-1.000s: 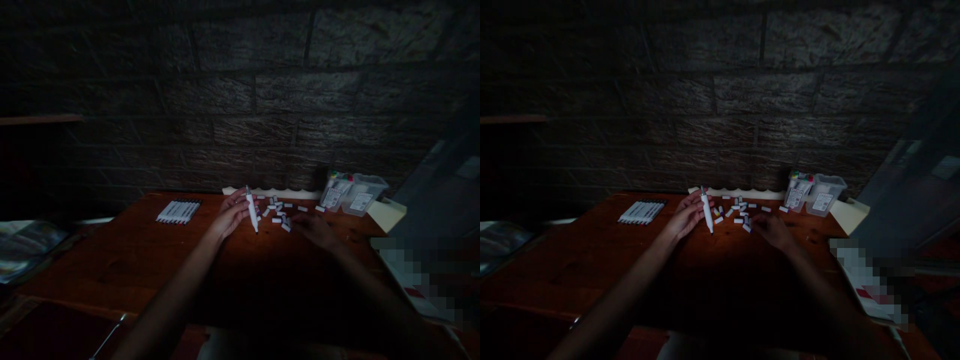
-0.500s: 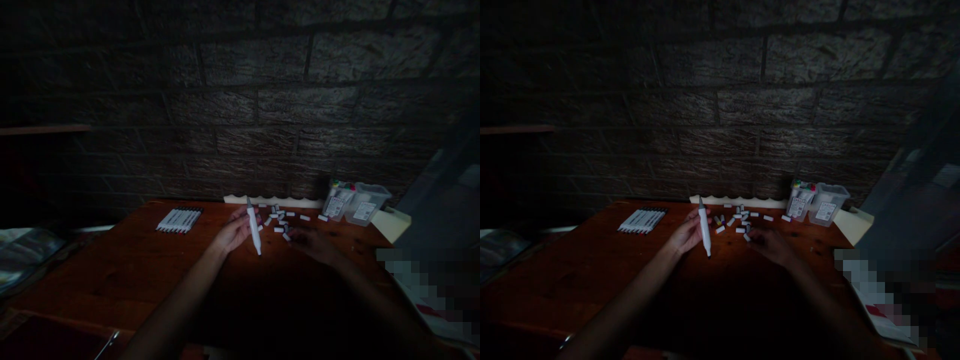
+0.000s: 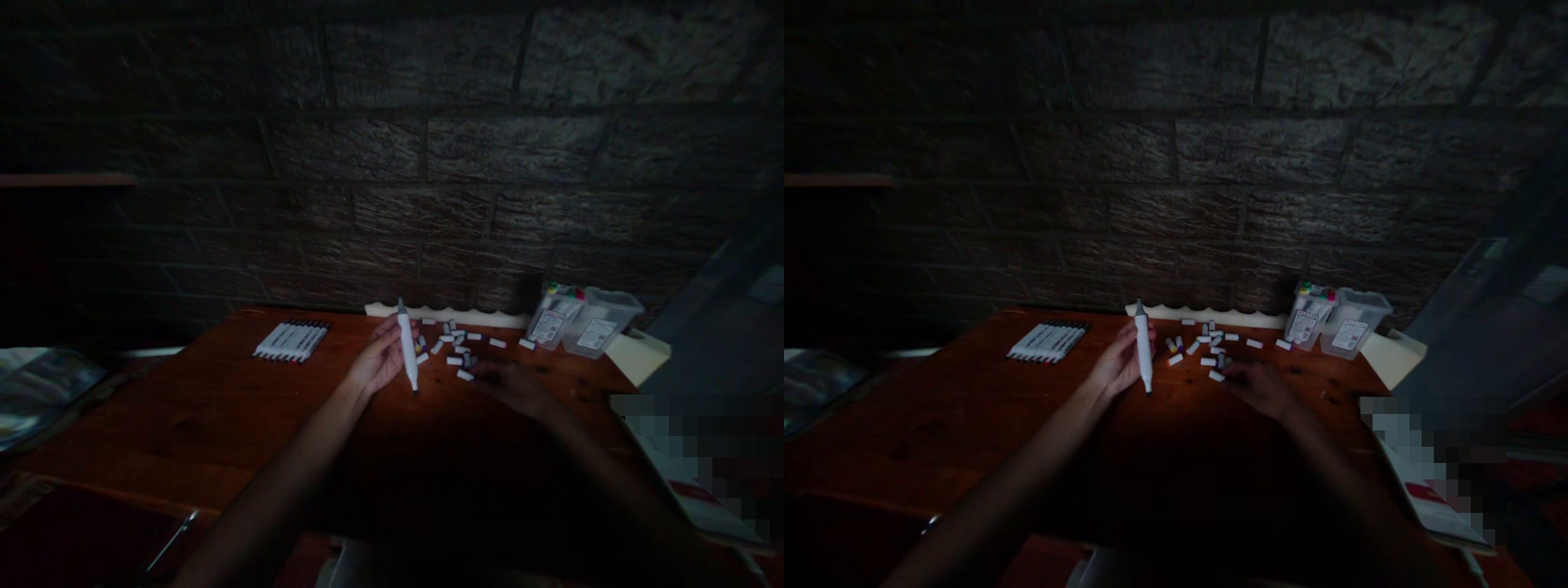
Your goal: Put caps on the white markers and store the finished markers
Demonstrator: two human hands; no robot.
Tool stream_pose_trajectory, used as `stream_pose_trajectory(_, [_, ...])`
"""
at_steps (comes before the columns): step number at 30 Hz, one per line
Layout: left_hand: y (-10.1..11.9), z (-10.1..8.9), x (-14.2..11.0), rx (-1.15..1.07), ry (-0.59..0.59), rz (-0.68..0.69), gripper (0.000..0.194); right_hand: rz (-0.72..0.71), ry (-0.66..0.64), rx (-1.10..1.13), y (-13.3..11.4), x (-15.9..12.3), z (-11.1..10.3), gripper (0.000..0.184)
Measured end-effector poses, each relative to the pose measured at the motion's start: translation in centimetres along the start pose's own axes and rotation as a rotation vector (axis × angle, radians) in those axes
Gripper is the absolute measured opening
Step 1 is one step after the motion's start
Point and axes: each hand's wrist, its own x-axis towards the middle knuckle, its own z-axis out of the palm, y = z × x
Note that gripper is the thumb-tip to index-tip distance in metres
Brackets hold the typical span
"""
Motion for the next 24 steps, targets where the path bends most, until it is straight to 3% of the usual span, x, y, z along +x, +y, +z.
stream_pose_trajectory(6, [0.37, 0.31, -0.03, -0.049, -0.022, 0.004, 0.021, 0.024, -0.005, -0.031, -0.01, 0.0, -0.05, 0.024])
stream_pose_trajectory(13, [0.5, 0.05, -0.02, 0.001, 0.032, 0.016, 0.027, 0.023, -0.016, 0.001, 0.08, 0.05, -0.07, 0.022])
stream_pose_trajectory(24, [0.54, 0.21, -0.09, 0.016, 0.012, 0.031, 0.019, 0.023, -0.01, -0.037, -0.23, 0.03, -0.16, 0.023])
